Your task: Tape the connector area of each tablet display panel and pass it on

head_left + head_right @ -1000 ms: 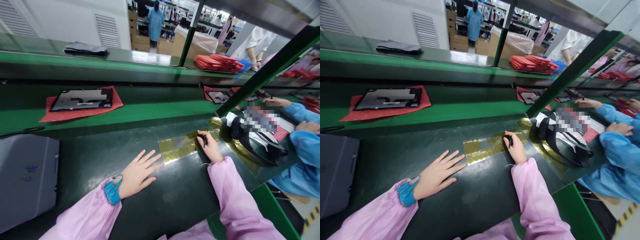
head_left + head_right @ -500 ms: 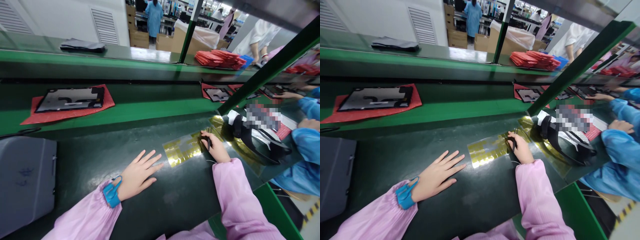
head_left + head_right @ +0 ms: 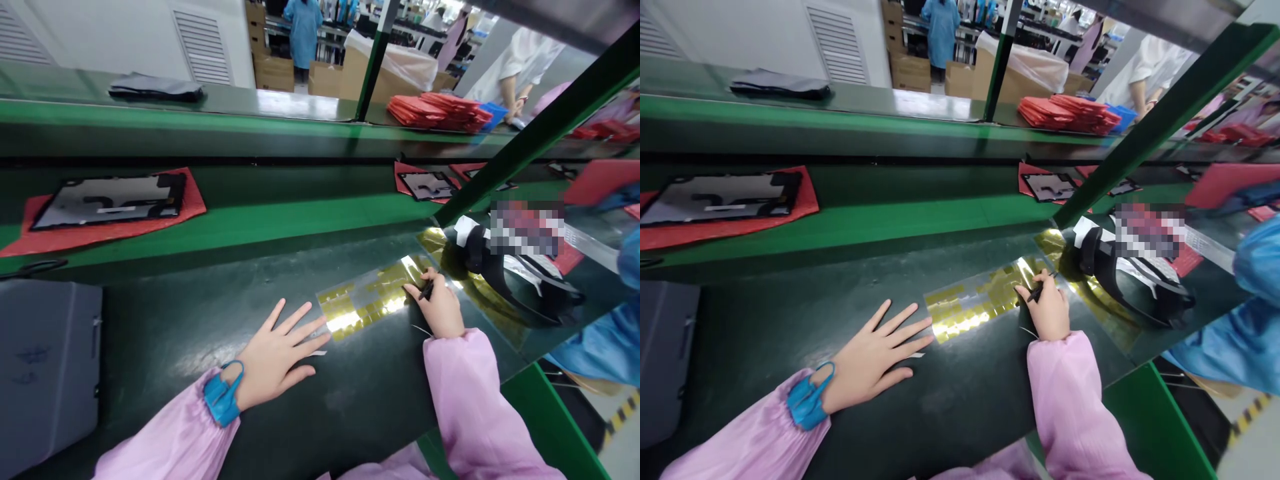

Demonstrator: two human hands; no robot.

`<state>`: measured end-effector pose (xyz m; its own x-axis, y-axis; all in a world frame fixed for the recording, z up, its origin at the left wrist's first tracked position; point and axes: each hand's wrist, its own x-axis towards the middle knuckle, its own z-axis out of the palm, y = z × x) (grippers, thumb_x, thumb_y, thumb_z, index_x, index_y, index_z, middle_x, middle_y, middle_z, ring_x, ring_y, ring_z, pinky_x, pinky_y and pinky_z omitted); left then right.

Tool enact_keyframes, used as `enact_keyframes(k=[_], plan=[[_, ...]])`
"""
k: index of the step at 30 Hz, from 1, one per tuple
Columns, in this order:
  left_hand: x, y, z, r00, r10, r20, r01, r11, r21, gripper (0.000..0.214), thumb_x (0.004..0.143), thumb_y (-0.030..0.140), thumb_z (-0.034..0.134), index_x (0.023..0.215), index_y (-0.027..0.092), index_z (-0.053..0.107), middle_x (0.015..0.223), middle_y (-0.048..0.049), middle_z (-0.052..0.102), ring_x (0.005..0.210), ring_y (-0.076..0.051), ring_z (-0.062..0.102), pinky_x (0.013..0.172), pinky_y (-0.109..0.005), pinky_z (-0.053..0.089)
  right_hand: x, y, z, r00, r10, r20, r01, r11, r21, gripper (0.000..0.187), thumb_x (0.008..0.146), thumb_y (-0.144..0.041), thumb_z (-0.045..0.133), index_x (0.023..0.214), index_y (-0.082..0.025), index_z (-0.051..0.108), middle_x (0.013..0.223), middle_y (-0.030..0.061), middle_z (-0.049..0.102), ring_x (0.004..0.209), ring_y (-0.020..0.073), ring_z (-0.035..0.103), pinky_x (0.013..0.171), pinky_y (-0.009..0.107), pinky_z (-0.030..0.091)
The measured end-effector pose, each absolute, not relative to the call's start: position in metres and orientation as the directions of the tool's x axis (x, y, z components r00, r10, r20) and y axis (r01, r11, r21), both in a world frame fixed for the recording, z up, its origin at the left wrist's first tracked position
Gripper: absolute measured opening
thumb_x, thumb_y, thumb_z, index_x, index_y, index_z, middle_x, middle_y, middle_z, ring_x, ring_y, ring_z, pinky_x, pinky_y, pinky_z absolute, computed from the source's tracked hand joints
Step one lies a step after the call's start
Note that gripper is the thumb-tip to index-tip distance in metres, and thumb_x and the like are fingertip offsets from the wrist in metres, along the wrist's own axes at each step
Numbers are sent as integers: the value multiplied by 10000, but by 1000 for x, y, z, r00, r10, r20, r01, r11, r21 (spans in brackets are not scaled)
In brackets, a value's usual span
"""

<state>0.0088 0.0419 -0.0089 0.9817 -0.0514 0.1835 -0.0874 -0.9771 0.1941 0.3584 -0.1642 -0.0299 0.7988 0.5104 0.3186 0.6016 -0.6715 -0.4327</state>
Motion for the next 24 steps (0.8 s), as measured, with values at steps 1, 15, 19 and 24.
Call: enact_keyframes(k=[1,15,19,24], plan=[[11,39,-10,981,-30,193,-69,-978,195,584,1049,457,550,1607,355,411,1631,-13,506,1596,-329,293,1304,-643,47,355,-164,-29,797,511,323,604,-663,-443,454,878,-706,551,975,-262,527,1275,180,738,1013,343,724,911,490,518],[73,11,2,994,8,111,-26,-955,296,542,1039,398,584,1568,378,470,1640,-30,489,1583,-377,315,1283,-681,165,321,-154,3,681,386,622,653,-705,-277,110,994,-346,561,1020,-243,590,1606,177,505,1553,451,332,1143,784,185],[80,12,2,993,15,117,-22,-952,306,516,1053,396,550,1564,365,483,1642,-38,488,1574,-388,332,1270,-681,211,308,-143,-8,574,627,527,814,-506,-285,137,998,-385,579,951,-257,579,1521,162,605,1459,378,498,1168,698,277],[75,14,-4,988,15,151,-26,-964,264,499,1038,316,556,1537,327,527,1634,-48,499,1561,-388,355,1260,-674,248,283,-129,-12,440,813,382,872,-286,-397,56,990,-324,595,1000,-269,594,1478,142,648,1350,332,620,1082,605,440]])
